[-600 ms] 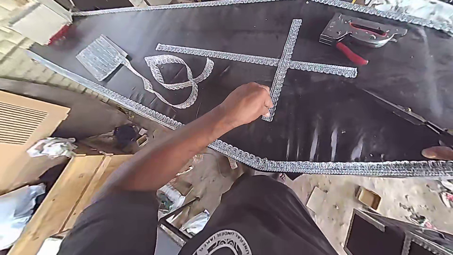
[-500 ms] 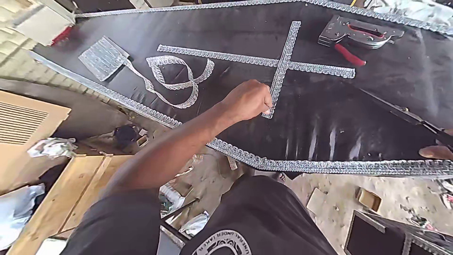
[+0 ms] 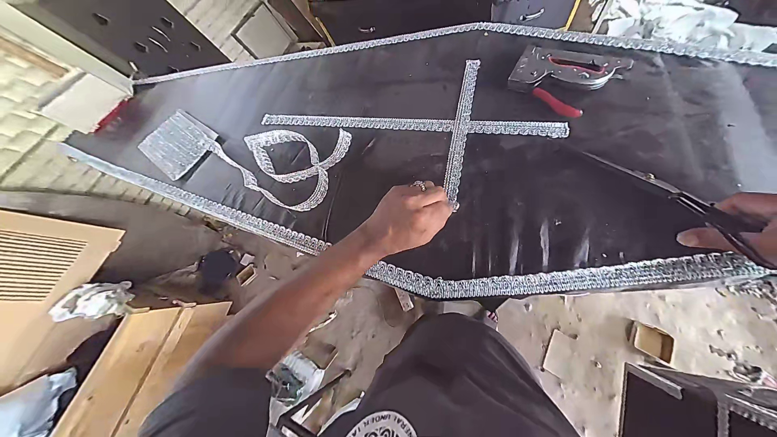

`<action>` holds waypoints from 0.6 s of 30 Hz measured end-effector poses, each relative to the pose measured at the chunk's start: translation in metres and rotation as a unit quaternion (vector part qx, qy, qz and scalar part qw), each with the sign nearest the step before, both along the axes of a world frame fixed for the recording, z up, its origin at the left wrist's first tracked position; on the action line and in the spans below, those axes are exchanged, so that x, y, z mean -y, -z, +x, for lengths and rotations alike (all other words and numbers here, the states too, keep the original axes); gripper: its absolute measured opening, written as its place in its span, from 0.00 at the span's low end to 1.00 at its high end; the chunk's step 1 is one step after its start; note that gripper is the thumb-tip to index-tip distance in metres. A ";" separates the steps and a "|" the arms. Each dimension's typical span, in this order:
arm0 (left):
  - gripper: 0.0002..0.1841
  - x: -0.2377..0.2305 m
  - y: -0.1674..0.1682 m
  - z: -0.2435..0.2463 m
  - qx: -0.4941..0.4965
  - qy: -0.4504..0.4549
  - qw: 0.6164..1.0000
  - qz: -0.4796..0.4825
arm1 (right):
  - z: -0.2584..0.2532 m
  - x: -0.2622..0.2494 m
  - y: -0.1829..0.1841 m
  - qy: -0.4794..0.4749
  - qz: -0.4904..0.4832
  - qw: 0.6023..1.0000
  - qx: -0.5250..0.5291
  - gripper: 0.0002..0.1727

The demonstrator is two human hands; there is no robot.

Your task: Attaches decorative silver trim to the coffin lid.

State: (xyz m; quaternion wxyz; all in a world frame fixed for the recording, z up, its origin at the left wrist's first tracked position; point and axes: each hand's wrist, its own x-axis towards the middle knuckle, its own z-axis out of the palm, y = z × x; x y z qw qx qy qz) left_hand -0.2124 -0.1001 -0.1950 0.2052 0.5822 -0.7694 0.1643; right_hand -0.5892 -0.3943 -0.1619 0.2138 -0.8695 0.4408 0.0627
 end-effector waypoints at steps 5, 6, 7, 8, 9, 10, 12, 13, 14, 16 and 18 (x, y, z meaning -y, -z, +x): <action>0.15 0.006 -0.020 0.002 0.006 0.015 0.992 0.125 | 0.005 0.000 -0.007 -0.002 0.019 1.000 -0.008 0.19; 0.15 0.008 -0.025 0.000 0.022 0.015 0.989 0.145 | 0.005 0.001 -0.007 -0.001 0.026 1.000 -0.005 0.19; 0.15 0.010 -0.030 -0.003 0.039 0.018 0.986 0.160 | 0.005 0.002 -0.008 0.002 0.035 0.999 0.001 0.19; 0.15 0.010 -0.034 -0.007 0.058 0.019 0.983 0.173 | 0.005 0.002 -0.009 0.004 0.041 0.999 0.005 0.20; 0.14 0.010 -0.038 -0.012 0.078 0.021 0.979 0.185 | 0.005 0.002 -0.010 0.003 0.041 0.999 0.002 0.20; 0.13 0.011 -0.041 -0.017 0.096 0.019 0.976 0.192 | 0.007 0.001 -0.013 0.003 0.047 0.999 -0.003 0.21; 0.11 0.008 -0.043 -0.024 0.126 0.006 0.971 0.201 | 0.011 -0.001 -0.019 0.005 0.062 0.998 -0.012 0.22; 0.11 0.007 -0.042 -0.024 0.131 0.001 0.972 0.197 | 0.012 -0.002 -0.021 0.003 0.064 0.998 -0.013 0.22; 0.11 0.005 -0.040 -0.023 0.131 -0.002 0.974 0.187 | 0.013 -0.002 -0.022 0.001 0.064 0.998 -0.019 0.22; 0.11 0.002 -0.033 -0.020 0.115 -0.004 0.981 0.159 | 0.013 0.000 -0.024 -0.005 0.059 0.998 -0.038 0.23; 0.11 -0.002 -0.023 -0.014 0.089 -0.010 0.989 0.118 | 0.013 0.002 -0.025 -0.010 0.056 0.997 -0.044 0.24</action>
